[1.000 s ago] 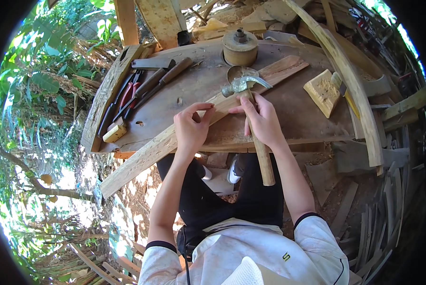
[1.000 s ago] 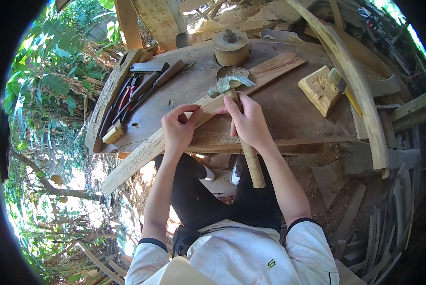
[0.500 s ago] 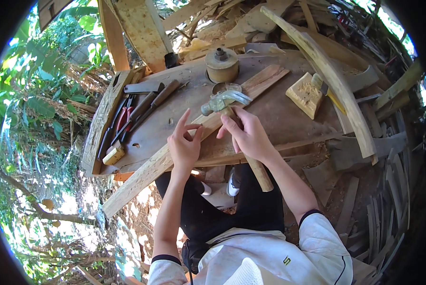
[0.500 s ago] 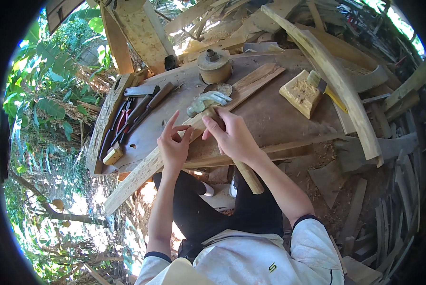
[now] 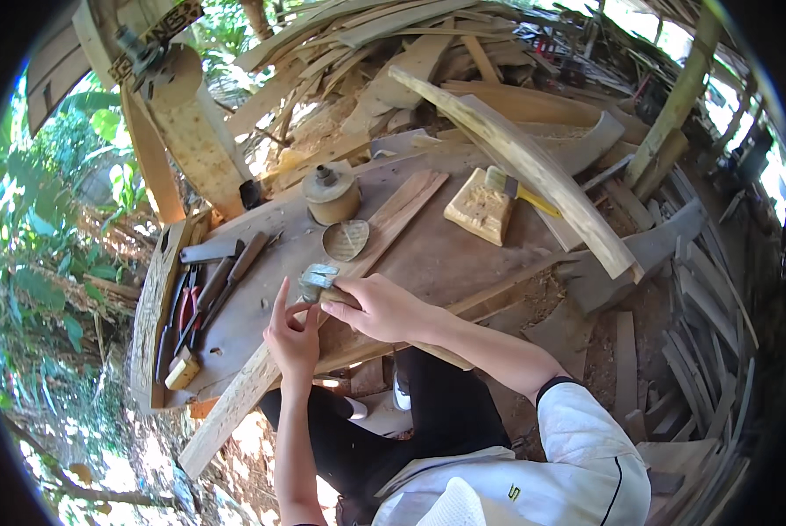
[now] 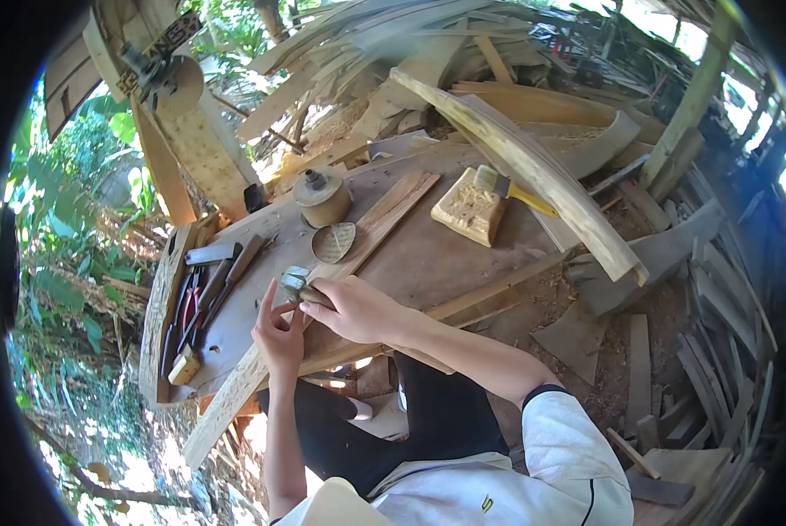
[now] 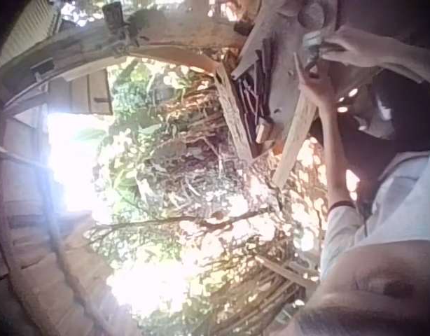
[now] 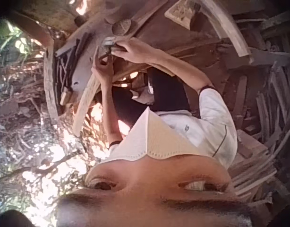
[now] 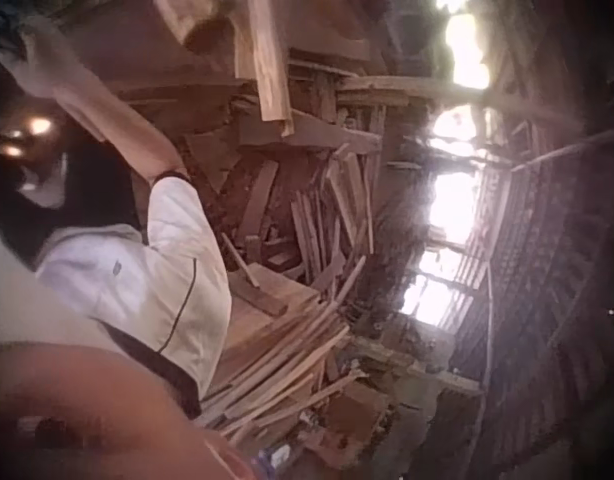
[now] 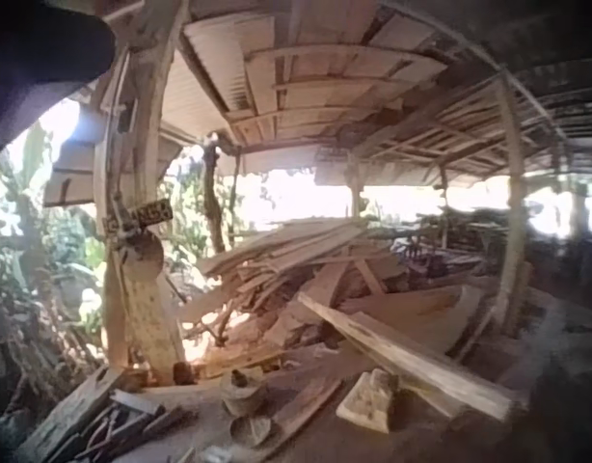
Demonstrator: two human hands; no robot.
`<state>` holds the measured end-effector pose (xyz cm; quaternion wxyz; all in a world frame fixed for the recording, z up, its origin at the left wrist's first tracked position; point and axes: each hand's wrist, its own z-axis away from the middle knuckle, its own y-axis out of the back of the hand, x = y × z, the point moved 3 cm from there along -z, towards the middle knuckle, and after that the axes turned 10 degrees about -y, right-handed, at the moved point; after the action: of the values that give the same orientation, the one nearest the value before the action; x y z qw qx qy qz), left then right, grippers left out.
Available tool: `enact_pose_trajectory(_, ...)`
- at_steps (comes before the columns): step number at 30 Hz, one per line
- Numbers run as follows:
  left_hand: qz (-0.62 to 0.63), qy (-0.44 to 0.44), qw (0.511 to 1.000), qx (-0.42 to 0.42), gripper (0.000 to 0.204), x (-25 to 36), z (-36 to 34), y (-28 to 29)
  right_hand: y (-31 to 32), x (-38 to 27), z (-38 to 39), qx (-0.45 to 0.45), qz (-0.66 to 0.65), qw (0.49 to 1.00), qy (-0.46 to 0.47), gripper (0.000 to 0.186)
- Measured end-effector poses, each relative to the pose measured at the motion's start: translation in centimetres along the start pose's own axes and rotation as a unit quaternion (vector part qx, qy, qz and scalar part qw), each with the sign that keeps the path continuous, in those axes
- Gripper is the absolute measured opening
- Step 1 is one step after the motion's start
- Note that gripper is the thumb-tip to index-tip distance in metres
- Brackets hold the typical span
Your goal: The person hammers a nail into a wooden plank, then smooths the surface with sandpaper. They repeat this process, hammering another nail and sanding the plank again. Finally, they use a chisel and hammer to carve a groove into the wood.
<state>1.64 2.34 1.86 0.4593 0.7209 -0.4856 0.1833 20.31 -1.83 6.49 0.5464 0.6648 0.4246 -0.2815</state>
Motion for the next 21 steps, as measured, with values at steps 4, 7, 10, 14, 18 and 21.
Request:
enact_pose_trajectory(4,-0.003,-0.004,1.000,0.010,0.056,0.2,0.0,0.1,1.0,-0.2,0.1,-0.062,-0.166,0.976,-0.126,0.036)
enact_pose_trajectory(7,-0.037,0.002,0.999,-0.027,0.030,-0.6,-0.1,0.1,0.6,2.3,0.1,-0.079,-0.267,0.943,-0.180,0.038)
enact_pose_trajectory(10,0.000,-0.005,1.000,-0.012,0.012,-0.2,-0.2,0.2,0.2,3.6,0.4,-0.035,-0.269,0.945,-0.184,0.037)
enact_pose_trajectory(14,0.010,0.042,0.999,-0.009,0.012,-0.3,-0.6,0.4,-0.3,4.4,0.8,-0.005,-0.268,0.948,-0.174,0.037)
enact_pose_trajectory(18,-0.004,0.075,0.997,-0.017,0.013,-0.4,-0.4,0.5,-0.5,4.0,0.9,0.015,-0.254,0.949,-0.184,0.037)
enact_pose_trajectory(21,0.051,0.074,0.996,0.014,0.014,-0.5,-0.5,0.4,-0.3,4.3,1.1,0.012,-0.280,0.943,-0.182,0.040)
